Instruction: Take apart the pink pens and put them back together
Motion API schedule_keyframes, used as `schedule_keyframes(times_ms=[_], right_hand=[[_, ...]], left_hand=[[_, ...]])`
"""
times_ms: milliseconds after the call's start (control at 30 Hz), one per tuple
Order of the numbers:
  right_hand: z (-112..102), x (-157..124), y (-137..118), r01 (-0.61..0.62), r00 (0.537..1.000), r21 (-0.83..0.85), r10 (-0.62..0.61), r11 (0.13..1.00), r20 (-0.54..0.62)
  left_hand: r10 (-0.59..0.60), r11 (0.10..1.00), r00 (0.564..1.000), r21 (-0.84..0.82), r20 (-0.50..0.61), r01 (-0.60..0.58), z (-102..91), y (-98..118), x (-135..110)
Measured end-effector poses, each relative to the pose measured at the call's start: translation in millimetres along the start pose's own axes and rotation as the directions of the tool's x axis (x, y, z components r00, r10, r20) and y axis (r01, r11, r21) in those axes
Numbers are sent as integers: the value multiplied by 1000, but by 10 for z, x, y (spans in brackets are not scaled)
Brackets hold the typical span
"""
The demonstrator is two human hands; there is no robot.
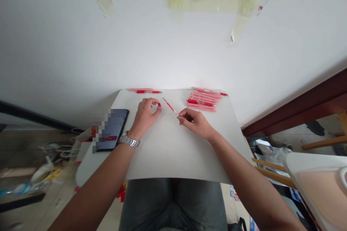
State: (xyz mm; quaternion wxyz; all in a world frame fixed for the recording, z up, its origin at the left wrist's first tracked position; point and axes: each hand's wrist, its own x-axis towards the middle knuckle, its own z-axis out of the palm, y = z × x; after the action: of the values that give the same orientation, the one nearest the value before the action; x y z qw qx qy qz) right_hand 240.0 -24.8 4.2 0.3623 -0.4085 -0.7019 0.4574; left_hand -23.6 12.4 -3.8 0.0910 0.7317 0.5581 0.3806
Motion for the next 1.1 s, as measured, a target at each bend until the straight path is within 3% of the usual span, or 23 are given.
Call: schedule_keyframes(times_ms=[333, 533, 767, 1000, 1100], right_hand=[[0, 4, 6, -11, 1000, -11, 12, 1000, 13], [1, 3, -5, 9, 1000, -17, -9, 1000, 17], [0, 7, 8, 4, 1000, -18, -4, 1000, 26], [10, 8, 9, -15, 999, -32, 16, 999, 33], [12, 5, -1, -23, 999, -41, 25, 999, 38]], left_hand=[[-30, 998, 1000, -57, 7, 30, 32, -29, 8], [-84, 929, 996, -364, -14, 73, 43, 6, 44], [-258, 572, 963, -792, 75, 215, 75, 130, 47], [-368, 151, 892, -930, 262, 336, 47, 186, 66], [-364, 65, 876, -930, 315, 361, 29, 216, 74]])
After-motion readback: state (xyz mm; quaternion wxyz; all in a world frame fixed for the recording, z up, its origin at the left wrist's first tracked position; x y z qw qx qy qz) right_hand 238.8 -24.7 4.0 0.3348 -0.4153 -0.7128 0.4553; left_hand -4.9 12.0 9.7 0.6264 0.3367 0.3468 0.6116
